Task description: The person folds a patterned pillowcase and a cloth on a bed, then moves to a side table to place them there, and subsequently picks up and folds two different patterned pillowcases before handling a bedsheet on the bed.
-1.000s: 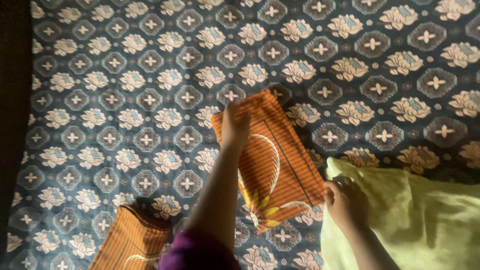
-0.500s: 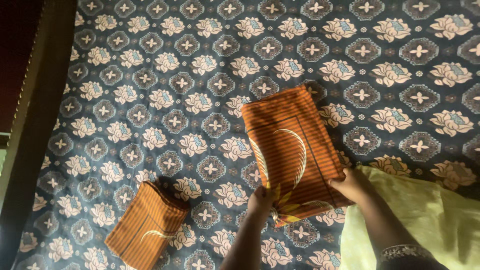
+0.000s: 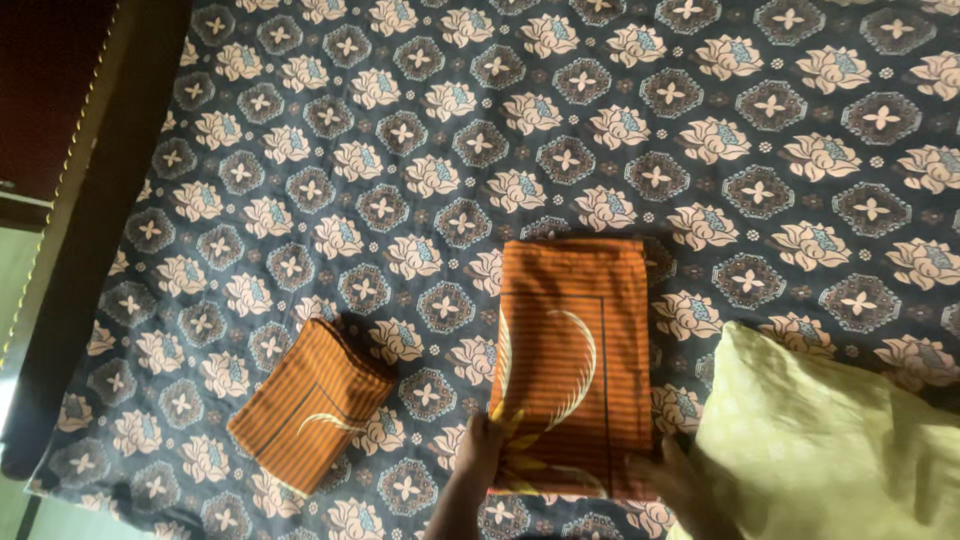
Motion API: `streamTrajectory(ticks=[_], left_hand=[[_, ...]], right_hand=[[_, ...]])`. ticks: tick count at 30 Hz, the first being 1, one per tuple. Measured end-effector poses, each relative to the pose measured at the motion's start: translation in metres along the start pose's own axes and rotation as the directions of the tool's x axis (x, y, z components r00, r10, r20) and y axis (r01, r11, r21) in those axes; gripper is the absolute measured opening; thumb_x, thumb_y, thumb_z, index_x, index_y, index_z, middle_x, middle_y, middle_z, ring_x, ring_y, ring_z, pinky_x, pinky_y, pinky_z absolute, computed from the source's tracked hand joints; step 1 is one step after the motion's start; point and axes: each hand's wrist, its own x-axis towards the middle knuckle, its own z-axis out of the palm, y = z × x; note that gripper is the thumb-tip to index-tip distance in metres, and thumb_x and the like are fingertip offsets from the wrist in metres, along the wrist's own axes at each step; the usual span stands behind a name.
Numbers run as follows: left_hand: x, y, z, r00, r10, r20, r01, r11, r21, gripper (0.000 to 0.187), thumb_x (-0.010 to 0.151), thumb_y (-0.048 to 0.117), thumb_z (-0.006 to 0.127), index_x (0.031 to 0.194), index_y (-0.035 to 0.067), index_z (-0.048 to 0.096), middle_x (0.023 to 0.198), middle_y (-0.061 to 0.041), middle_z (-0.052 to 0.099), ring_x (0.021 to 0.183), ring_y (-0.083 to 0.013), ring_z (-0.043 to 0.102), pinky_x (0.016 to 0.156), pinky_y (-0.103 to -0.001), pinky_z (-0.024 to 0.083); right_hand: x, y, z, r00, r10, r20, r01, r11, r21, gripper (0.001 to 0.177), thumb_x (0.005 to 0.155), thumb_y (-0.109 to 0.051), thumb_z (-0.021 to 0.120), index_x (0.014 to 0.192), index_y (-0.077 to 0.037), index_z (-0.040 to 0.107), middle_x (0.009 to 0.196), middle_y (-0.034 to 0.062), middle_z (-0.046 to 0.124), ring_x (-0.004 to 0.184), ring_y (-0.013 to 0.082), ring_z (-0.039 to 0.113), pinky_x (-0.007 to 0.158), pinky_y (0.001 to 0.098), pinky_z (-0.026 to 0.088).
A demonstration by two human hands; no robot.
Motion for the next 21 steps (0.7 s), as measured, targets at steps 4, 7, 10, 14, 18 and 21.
streamTrajectory(ticks=[4, 7, 10, 14, 18, 21], left_hand=[[-0.030, -0.024, -0.003, 0.982, -0.122, 0.147, 0.160, 0.945, -0.285, 0.034, 0.095, 0.028, 0.068, 0.118, 0.006, 0.057, 0.100, -0.017, 0.073, 0.071, -0.0241, 0.072, 0.057, -0.041, 0.061], [-0.051, -0.026, -0.016, 0.971, -0.169, 0.170, 0.190, 0.975, -0.119, 0.039, 0.092, 0.024, 0.070, 0.123, 0.012, 0.051, 0.104, -0.016, 0.076, 0.072, -0.0235, 0.074, 0.055, -0.039, 0.058], [-0.057, -0.022, -0.025, 0.993, -0.062, 0.104, 0.068, 0.996, -0.055, 0.041, 0.091, 0.028, 0.071, 0.124, 0.011, 0.053, 0.103, -0.017, 0.078, 0.080, -0.0250, 0.075, 0.064, -0.037, 0.058], [-0.042, 0.008, -0.031, 0.965, 0.236, -0.114, -0.221, 0.967, 0.127, 0.039, 0.084, 0.028, 0.076, 0.116, 0.008, 0.063, 0.104, -0.013, 0.076, 0.091, -0.0239, 0.075, 0.078, -0.038, 0.060], [-0.018, 0.093, -0.023, 0.957, 0.291, 0.002, -0.285, 0.941, -0.182, 0.056, 0.085, 0.038, 0.071, 0.121, 0.000, 0.052, 0.106, -0.018, 0.071, 0.098, -0.0349, 0.074, 0.084, -0.044, 0.065], [-0.005, 0.151, -0.017, 0.966, 0.228, -0.120, -0.168, 0.911, 0.377, 0.063, 0.090, 0.048, 0.071, 0.133, 0.010, 0.047, 0.132, -0.018, 0.056, 0.118, -0.0375, 0.061, 0.100, -0.048, 0.052]], right_hand=[[-0.025, 0.017, 0.015, 0.999, -0.036, -0.021, 0.033, 0.994, -0.101, 0.080, 0.083, -0.019, 0.081, 0.147, 0.003, 0.039, 0.126, 0.0241, 0.070, 0.107, 0.0294, 0.068, 0.084, 0.0388, 0.056], [-0.037, 0.011, 0.011, 0.998, -0.057, -0.037, 0.049, 0.982, -0.182, 0.074, 0.085, -0.026, 0.078, 0.146, -0.001, 0.045, 0.126, 0.0217, 0.072, 0.107, 0.0278, 0.069, 0.088, 0.0383, 0.056], [-0.057, -0.018, 0.009, 0.991, -0.049, -0.124, -0.003, 0.923, -0.386, 0.069, 0.086, -0.032, 0.076, 0.144, -0.004, 0.051, 0.126, 0.0193, 0.073, 0.107, 0.0262, 0.071, 0.092, 0.0378, 0.056], [-0.067, -0.066, 0.004, 0.957, -0.182, -0.227, 0.026, 0.830, -0.558, 0.063, 0.088, -0.041, 0.073, 0.141, -0.009, 0.059, 0.126, 0.0161, 0.076, 0.107, 0.0242, 0.073, 0.097, 0.0372, 0.056], [-0.013, -0.092, 0.017, 0.868, -0.476, -0.140, 0.422, 0.857, -0.296, 0.061, 0.090, -0.036, 0.072, 0.140, -0.003, 0.059, 0.135, 0.0162, 0.066, 0.119, 0.0213, 0.063, 0.101, 0.0372, 0.050], [0.024, -0.126, 0.031, 0.934, -0.233, -0.272, 0.141, 0.937, -0.319, 0.067, 0.090, -0.037, 0.073, 0.145, -0.006, 0.050, 0.130, 0.0150, 0.064, 0.107, 0.0252, 0.065, 0.090, 0.0393, 0.053]])
